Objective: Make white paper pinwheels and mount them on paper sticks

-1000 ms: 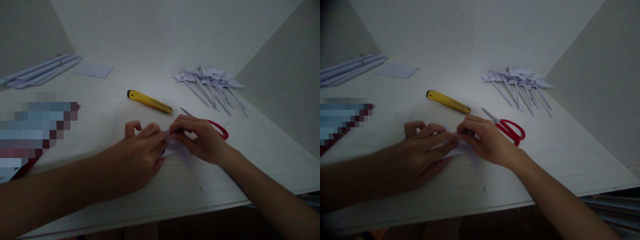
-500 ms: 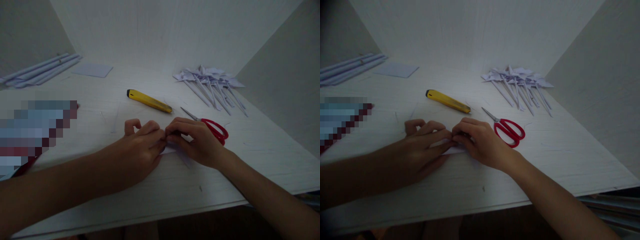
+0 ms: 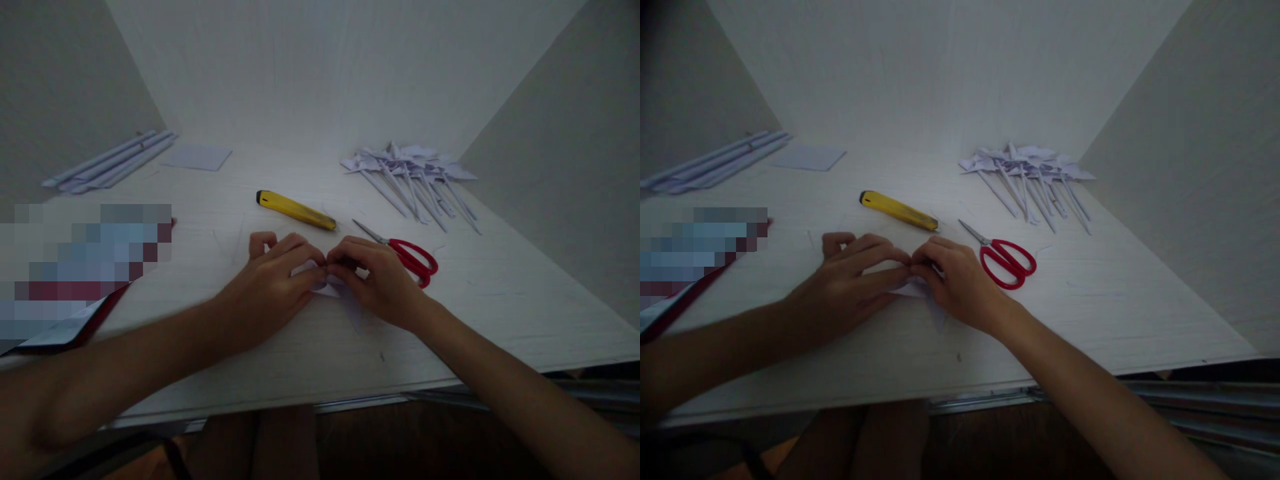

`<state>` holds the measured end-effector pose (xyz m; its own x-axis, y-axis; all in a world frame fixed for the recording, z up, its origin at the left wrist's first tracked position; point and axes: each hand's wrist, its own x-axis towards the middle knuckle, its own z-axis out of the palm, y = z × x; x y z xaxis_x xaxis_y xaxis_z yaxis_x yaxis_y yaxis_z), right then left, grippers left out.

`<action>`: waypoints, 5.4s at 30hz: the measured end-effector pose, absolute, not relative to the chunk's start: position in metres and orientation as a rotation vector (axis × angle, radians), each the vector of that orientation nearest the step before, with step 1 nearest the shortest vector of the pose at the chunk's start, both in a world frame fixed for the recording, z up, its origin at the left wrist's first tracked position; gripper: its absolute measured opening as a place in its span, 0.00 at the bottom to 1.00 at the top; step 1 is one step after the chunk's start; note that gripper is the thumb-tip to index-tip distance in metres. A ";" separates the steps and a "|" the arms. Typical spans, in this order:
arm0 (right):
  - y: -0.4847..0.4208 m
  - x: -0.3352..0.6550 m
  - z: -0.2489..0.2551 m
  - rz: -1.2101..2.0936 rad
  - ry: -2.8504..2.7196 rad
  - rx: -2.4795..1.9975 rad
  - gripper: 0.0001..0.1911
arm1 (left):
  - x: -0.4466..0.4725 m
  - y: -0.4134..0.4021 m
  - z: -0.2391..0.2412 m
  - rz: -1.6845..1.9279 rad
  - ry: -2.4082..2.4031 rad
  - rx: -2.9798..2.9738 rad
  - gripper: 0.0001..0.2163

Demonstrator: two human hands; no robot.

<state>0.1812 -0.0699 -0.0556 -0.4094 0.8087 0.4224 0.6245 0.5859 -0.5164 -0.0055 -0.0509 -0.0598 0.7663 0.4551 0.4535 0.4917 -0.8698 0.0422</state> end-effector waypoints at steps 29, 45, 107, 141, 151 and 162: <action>-0.093 0.180 -0.049 -0.658 -2.648 -1.086 0.09 | 0.016 -0.030 -0.020 -0.798 -2.600 -3.415 0.08; -0.096 0.178 -0.055 -0.661 -2.592 -1.124 0.11 | 0.030 -0.027 -0.022 -0.352 -2.474 -3.295 0.12; -0.073 0.175 -0.078 -0.269 -2.008 -1.104 0.08 | 0.031 -0.041 -0.061 -1.477 -1.474 -2.833 0.05; -0.070 0.176 -0.064 0.562 -1.641 -1.217 0.07 | 0.028 -0.030 -0.073 -1.457 -1.011 -2.672 0.05; -0.063 0.175 -0.070 0.877 -1.439 -1.079 0.06 | 0.026 -0.030 -0.073 -1.356 -0.849 -2.633 0.05; -0.065 0.175 -0.063 1.039 -1.378 -0.993 0.05 | 0.023 -0.027 -0.074 -1.283 -0.606 -2.459 0.05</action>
<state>0.1751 -0.0646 -0.0625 -0.0579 0.9624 0.2655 0.0097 0.2665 -0.9638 0.0230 -0.0270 -0.0736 0.5117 0.2267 0.8287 0.4959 -0.8656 -0.0693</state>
